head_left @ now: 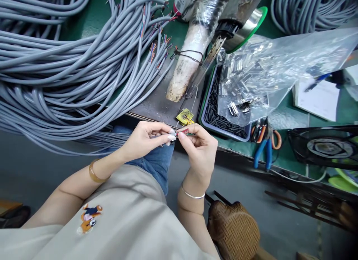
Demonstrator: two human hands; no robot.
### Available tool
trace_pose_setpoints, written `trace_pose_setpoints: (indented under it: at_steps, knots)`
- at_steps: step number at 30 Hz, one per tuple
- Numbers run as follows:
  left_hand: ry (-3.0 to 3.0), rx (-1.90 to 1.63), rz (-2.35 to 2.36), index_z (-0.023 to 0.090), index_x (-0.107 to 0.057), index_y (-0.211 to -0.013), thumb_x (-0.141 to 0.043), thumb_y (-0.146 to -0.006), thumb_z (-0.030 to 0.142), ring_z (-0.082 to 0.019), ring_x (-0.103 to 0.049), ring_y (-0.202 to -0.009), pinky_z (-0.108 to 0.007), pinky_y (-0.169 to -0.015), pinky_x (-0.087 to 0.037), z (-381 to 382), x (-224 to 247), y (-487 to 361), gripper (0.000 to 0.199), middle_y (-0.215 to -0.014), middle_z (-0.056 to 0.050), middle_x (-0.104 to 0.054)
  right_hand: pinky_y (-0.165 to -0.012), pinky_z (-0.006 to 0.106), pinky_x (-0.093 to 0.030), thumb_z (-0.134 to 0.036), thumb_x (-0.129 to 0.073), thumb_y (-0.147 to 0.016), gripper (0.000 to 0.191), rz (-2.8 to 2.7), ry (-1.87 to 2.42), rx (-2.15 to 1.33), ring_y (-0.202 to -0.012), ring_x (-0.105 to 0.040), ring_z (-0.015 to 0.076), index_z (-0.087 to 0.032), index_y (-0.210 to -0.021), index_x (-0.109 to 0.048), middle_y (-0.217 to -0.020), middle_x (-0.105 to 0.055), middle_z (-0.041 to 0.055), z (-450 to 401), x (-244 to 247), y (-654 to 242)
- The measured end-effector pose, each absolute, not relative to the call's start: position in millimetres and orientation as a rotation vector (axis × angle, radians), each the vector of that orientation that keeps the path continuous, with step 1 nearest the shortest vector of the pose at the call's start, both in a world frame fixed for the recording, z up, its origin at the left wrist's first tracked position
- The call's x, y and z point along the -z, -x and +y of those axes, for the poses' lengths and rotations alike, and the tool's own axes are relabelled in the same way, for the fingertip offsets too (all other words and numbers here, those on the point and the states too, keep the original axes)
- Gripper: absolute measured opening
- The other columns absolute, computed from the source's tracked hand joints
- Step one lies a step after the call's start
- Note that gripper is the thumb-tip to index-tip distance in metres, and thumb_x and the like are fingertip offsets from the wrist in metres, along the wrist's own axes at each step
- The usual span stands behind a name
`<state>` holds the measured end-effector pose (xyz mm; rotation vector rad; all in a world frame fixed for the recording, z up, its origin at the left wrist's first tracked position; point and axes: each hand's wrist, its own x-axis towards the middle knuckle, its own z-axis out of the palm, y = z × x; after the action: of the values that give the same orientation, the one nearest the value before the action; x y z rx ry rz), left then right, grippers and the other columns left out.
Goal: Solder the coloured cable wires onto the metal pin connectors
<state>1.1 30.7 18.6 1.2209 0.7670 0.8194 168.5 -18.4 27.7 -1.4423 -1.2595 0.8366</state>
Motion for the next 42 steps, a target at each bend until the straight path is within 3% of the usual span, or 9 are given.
trace_pose_setpoints:
  at_steps: [6,10,12,15,22,31,42]
  knots:
    - [-1.818,-0.938,0.805,0.015,-0.074,-0.09,-0.061,-0.095,0.023,-0.016,-0.073,-0.078,-0.025,-0.077,-0.056,26,-13,0,0.016,-0.089,-0.008,-0.081,-0.052,0.025,-0.033,-0.029,-0.07,-0.09,0.024,-1.449,1.566,-0.47,-0.051,-0.036,0.0063,-0.02,-0.07,-0.06,-0.064,-0.054,-0.0053,-19,-28,-163]
    - [-1.47,-0.869,0.855,0.015,-0.065,-0.091,-0.06,-0.097,0.032,-0.009,-0.063,-0.054,-0.018,-0.055,-0.051,22,-16,-2,0.018,-0.076,-0.004,-0.076,-0.054,0.025,-0.036,-0.031,-0.067,-0.095,0.024,-1.414,1.532,-0.433,-0.055,-0.044,0.0082,-0.02,-0.073,-0.063,-0.067,-0.06,-0.0036,-21,-25,-156]
    - [-1.209,-0.811,0.839,0.016,-0.06,-0.1,-0.064,-0.096,0.036,-0.007,-0.056,-0.042,-0.017,-0.043,-0.045,22,-20,-2,0.02,-0.071,-0.001,-0.074,-0.054,0.025,-0.037,-0.03,-0.067,-0.095,0.021,-1.415,1.504,-0.485,-0.056,-0.048,0.0083,-0.02,-0.076,-0.067,-0.069,-0.063,-0.0033,-23,-23,-156]
    - [-1.014,-0.774,0.816,0.017,-0.056,-0.117,-0.071,-0.09,0.036,-0.007,-0.056,-0.038,-0.016,-0.038,-0.044,24,-25,0,0.036,-0.068,0.002,-0.073,-0.057,0.025,-0.04,-0.03,-0.067,-0.095,0.019,-1.383,1.502,-0.511,-0.06,-0.053,0.0092,-0.021,-0.078,-0.071,-0.071,-0.066,-0.0023,-24,-19,-159]
    - [-0.906,-0.733,0.811,0.013,-0.061,-0.091,-0.077,-0.084,0.036,-0.007,-0.058,-0.038,-0.015,-0.036,-0.042,28,-29,-1,0.029,-0.066,-0.001,-0.073,-0.057,0.026,-0.041,-0.035,-0.07,-0.092,0.016,-1.195,1.536,-0.597,-0.069,-0.059,0.0121,-0.021,-0.088,-0.076,-0.08,-0.067,0.0016,-22,-18,-166]
    - [-0.925,-0.707,0.818,0.013,-0.063,-0.09,-0.078,-0.083,0.037,-0.006,-0.055,-0.037,-0.015,-0.037,-0.041,28,-27,-1,0.029,-0.067,-0.002,-0.074,-0.055,0.024,-0.04,-0.028,-0.073,-0.086,0.007,-1.163,1.469,-0.74,-0.07,-0.057,0.0115,-0.021,-0.084,-0.075,-0.076,-0.06,0.0,-16,-18,-163]
    - [-0.928,-0.696,0.791,0.013,-0.063,-0.09,-0.078,-0.082,0.032,-0.004,-0.051,-0.038,-0.015,-0.037,-0.039,28,-27,-2,0.025,-0.065,-0.001,-0.071,-0.052,0.025,-0.038,-0.032,-0.073,-0.085,0.012,-1.177,1.504,-0.729,-0.065,-0.054,0.0117,-0.02,-0.079,-0.074,-0.072,-0.061,0.0005,-15,-17,-165]
